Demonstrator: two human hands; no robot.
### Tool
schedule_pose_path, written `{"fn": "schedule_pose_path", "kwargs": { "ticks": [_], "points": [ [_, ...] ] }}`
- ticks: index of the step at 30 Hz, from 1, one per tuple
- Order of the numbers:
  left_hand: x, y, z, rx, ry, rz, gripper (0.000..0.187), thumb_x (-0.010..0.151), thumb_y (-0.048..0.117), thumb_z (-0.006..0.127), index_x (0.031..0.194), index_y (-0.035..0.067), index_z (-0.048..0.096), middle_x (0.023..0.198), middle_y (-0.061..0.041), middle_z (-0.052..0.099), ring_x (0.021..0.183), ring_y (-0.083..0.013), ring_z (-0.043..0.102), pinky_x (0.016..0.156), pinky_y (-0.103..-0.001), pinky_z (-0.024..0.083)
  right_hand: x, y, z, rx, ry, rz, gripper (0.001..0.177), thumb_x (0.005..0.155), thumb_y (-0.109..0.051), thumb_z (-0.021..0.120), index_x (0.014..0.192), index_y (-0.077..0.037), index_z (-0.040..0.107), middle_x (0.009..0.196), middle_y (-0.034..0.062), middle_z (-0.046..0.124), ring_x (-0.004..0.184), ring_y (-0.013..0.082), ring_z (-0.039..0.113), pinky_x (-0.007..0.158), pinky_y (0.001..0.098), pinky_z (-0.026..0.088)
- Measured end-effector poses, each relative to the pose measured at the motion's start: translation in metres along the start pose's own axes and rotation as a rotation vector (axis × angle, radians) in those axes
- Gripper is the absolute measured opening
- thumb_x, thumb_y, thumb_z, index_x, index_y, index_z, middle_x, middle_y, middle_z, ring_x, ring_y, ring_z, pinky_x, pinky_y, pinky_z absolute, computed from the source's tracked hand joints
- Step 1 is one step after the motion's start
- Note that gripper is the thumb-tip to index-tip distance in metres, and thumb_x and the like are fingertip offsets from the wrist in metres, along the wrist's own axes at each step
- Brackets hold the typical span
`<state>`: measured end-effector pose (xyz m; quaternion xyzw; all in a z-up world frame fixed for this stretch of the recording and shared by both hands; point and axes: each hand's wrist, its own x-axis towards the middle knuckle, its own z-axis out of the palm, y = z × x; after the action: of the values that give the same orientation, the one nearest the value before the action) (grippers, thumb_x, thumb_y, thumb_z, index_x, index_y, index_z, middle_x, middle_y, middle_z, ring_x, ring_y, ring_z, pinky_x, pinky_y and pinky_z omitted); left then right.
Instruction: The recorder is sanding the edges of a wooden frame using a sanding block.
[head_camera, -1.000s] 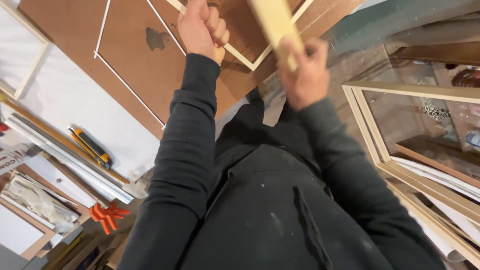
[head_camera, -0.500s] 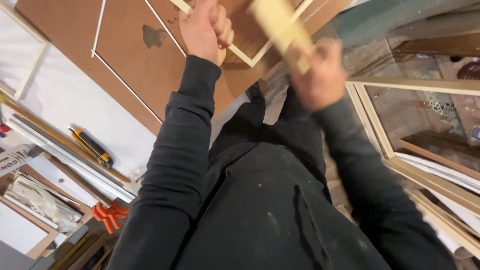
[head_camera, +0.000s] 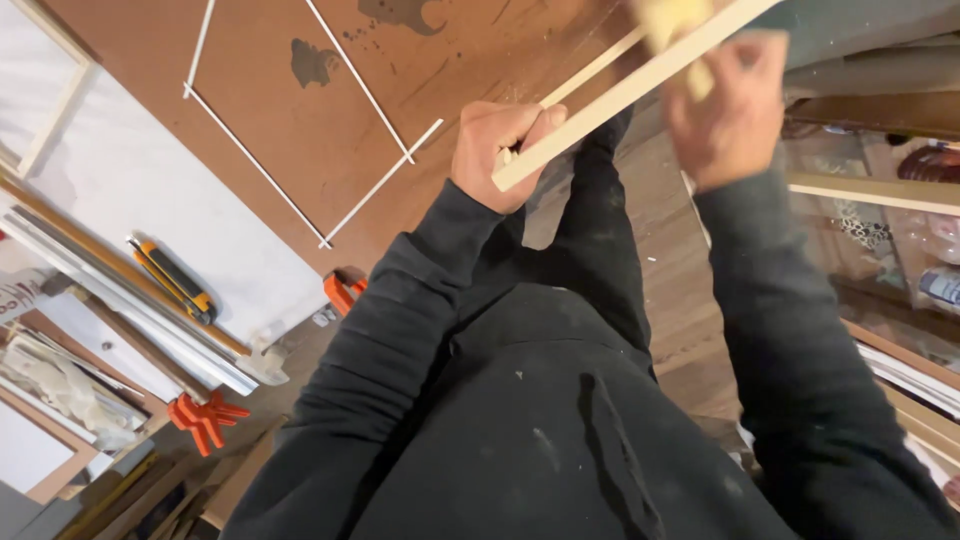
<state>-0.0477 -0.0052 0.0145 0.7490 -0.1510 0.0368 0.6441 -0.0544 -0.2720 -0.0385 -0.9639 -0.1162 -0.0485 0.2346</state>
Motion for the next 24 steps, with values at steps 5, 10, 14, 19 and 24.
{"fn": "schedule_pose_path", "kwargs": {
  "ticks": [5, 10, 14, 19, 24],
  "points": [
    [0.006, 0.005, 0.001, 0.019, -0.012, -0.019, 0.032, 0.102, 0.005, 0.064, 0.074, -0.002, 0.052, 0.062, -0.016, 0.046, 0.051, -0.0296, 0.046, 0.053, -0.040, 0.035, 0.021, -0.071, 0.008, 0.194, 0.065, -0.074, 0.055, 0.087, -0.019, 0.087, 0.139, -0.016, 0.069, 0.139, 0.0246, 0.048, 0.114, 0.0410, 0.065, 0.086, 0.0437, 0.061],
    [0.011, 0.005, 0.001, 0.007, -0.011, -0.035, 0.028, 0.103, 0.006, 0.062, 0.076, -0.002, 0.057, 0.063, -0.015, 0.047, 0.051, -0.0302, 0.049, 0.053, -0.039, 0.036, -0.025, -0.007, 0.017, 0.109, -0.135, 0.017, 0.042, 0.088, -0.017, 0.081, 0.128, -0.014, 0.066, 0.128, 0.0135, 0.054, 0.101, 0.0336, 0.068, 0.081, 0.0426, 0.059],
    [0.005, 0.008, -0.002, 0.025, -0.006, -0.059, 0.034, 0.102, 0.008, 0.065, 0.072, -0.002, 0.052, 0.062, -0.017, 0.042, 0.050, -0.0323, 0.044, 0.053, -0.040, 0.033, 0.016, 0.011, 0.006, 0.016, 0.121, 0.019, 0.032, 0.098, -0.010, 0.073, 0.126, -0.011, 0.060, 0.127, 0.0092, 0.050, 0.108, 0.0309, 0.065, 0.090, 0.0394, 0.060],
    [0.013, 0.006, -0.003, -0.001, -0.016, -0.056, 0.026, 0.099, 0.006, 0.064, 0.076, -0.002, 0.055, 0.064, -0.017, 0.044, 0.053, -0.0336, 0.048, 0.054, -0.040, 0.036, 0.006, -0.075, 0.010, 0.189, 0.025, -0.002, 0.043, 0.088, -0.015, 0.085, 0.128, -0.019, 0.070, 0.131, 0.0168, 0.055, 0.099, 0.0342, 0.068, 0.075, 0.0435, 0.059],
    [0.015, -0.001, -0.003, 0.044, -0.012, 0.003, 0.025, 0.094, 0.003, 0.065, 0.073, -0.001, 0.051, 0.063, -0.016, 0.043, 0.054, -0.0353, 0.049, 0.053, -0.040, 0.037, 0.006, -0.006, -0.015, 0.083, -0.052, 0.010, 0.048, 0.084, -0.013, 0.083, 0.130, -0.022, 0.073, 0.122, 0.0137, 0.056, 0.096, 0.0333, 0.067, 0.073, 0.0424, 0.060]
  ]
}}
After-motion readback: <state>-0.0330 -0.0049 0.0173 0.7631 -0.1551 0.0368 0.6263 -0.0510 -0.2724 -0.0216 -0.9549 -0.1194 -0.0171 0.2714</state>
